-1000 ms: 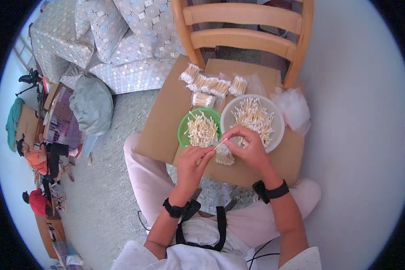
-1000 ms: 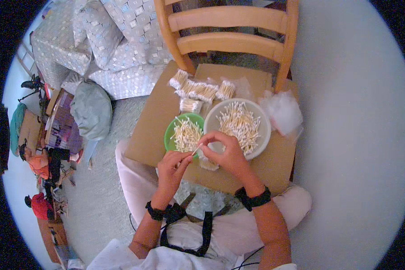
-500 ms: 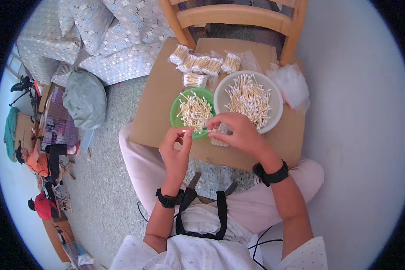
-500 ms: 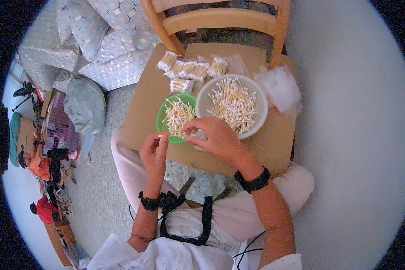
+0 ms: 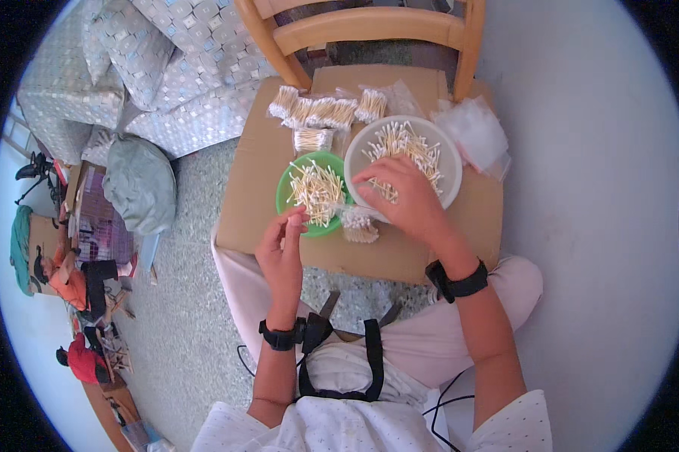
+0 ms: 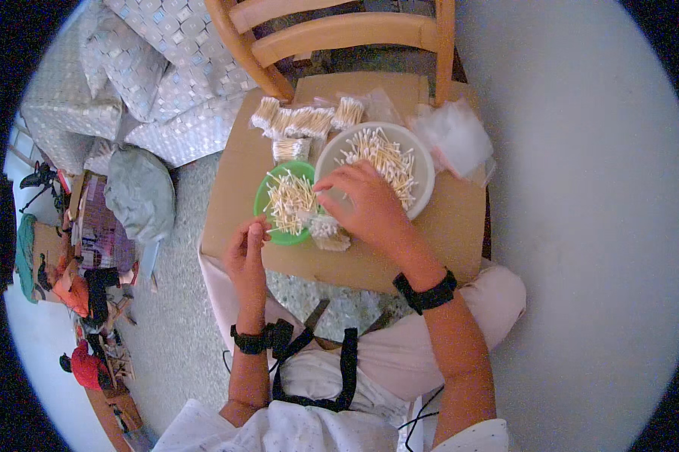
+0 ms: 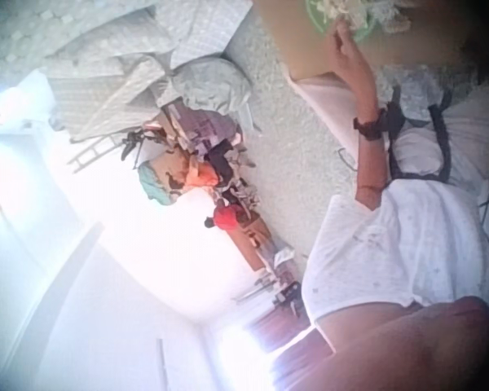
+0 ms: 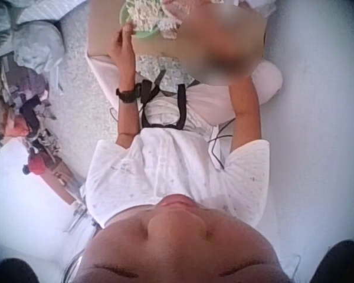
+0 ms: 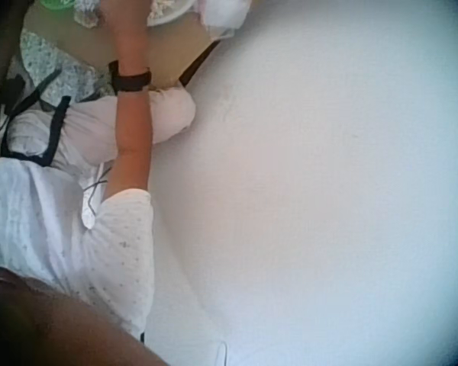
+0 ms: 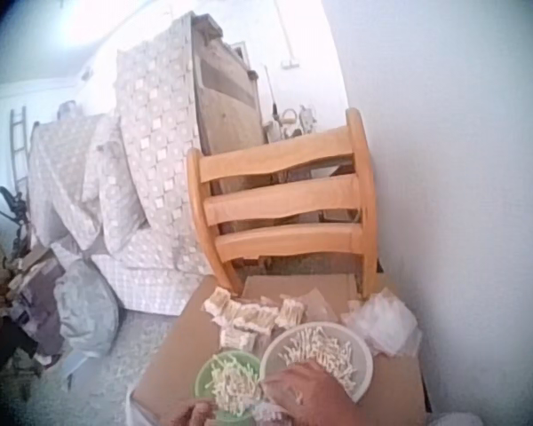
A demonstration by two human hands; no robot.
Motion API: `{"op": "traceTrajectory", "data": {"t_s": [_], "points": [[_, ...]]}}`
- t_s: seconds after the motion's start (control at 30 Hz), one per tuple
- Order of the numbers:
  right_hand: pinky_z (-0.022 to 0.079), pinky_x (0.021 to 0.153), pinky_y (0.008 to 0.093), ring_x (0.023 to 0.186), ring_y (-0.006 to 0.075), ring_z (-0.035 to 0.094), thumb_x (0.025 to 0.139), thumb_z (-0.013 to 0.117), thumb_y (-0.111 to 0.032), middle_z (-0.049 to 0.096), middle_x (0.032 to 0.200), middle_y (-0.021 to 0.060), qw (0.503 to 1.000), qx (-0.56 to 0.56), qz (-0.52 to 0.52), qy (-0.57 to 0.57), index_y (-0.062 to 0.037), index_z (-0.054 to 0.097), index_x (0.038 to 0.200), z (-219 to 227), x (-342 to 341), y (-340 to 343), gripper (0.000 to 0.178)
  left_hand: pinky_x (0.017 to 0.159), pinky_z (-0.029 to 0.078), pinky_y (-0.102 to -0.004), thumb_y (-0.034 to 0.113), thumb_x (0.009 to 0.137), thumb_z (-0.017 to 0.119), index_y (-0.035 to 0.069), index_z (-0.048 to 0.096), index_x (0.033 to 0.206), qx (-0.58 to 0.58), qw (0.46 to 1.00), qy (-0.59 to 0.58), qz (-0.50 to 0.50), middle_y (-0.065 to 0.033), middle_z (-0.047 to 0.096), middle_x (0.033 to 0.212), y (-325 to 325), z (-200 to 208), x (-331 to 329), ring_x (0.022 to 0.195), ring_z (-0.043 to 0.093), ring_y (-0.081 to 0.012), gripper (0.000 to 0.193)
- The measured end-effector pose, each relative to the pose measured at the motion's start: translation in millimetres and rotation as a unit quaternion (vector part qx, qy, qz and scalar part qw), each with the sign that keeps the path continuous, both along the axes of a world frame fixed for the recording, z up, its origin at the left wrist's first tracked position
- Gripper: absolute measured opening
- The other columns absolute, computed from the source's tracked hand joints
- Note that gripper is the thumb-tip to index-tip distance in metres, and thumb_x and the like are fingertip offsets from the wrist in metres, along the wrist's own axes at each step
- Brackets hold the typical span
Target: Sorting and packaging cotton swabs from containers into plastic bags.
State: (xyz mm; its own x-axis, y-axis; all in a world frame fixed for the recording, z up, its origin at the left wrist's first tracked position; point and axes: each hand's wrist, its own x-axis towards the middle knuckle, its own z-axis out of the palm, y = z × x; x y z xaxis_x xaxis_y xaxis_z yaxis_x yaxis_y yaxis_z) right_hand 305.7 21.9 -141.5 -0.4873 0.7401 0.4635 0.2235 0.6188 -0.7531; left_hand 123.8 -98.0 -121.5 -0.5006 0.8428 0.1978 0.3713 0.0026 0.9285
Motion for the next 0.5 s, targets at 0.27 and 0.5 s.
{"op": "traceTrajectory", "data": {"t_s": [0.27,0.5], "points": [[0.042,0.095,0.0409,0.107,0.0257,0.054,0.079,0.069,-0.027,0.066,0.103,0.0036,0.995,0.052,0.029,-0.082,-0.0103,0.071,0.082,-28.2,5.3,10.0,0.017,0.073,0.05,-0.0257,0.01,0.095,0.056,-0.001,0.066,0.105,-0.016,0.996,0.042,-0.073,-0.0081,0.07,0.093,8.6,1.3,5.2,0.08,0.064,-0.0127,0.017],[0.045,0.089,0.0385,0.099,0.0259,0.058,0.078,0.068,-0.026,0.066,0.098,0.0047,0.992,0.006,0.111,-0.063,-0.0088,0.07,0.081,-33.1,4.6,9.5,0.017,0.071,0.05,-0.027,0.008,0.094,0.057,0.0,0.066,0.1,-0.069,0.989,0.07,-0.107,-0.007,0.068,0.087,9.9,0.4,10.1,0.079,0.064,-0.0135,0.014]]}}
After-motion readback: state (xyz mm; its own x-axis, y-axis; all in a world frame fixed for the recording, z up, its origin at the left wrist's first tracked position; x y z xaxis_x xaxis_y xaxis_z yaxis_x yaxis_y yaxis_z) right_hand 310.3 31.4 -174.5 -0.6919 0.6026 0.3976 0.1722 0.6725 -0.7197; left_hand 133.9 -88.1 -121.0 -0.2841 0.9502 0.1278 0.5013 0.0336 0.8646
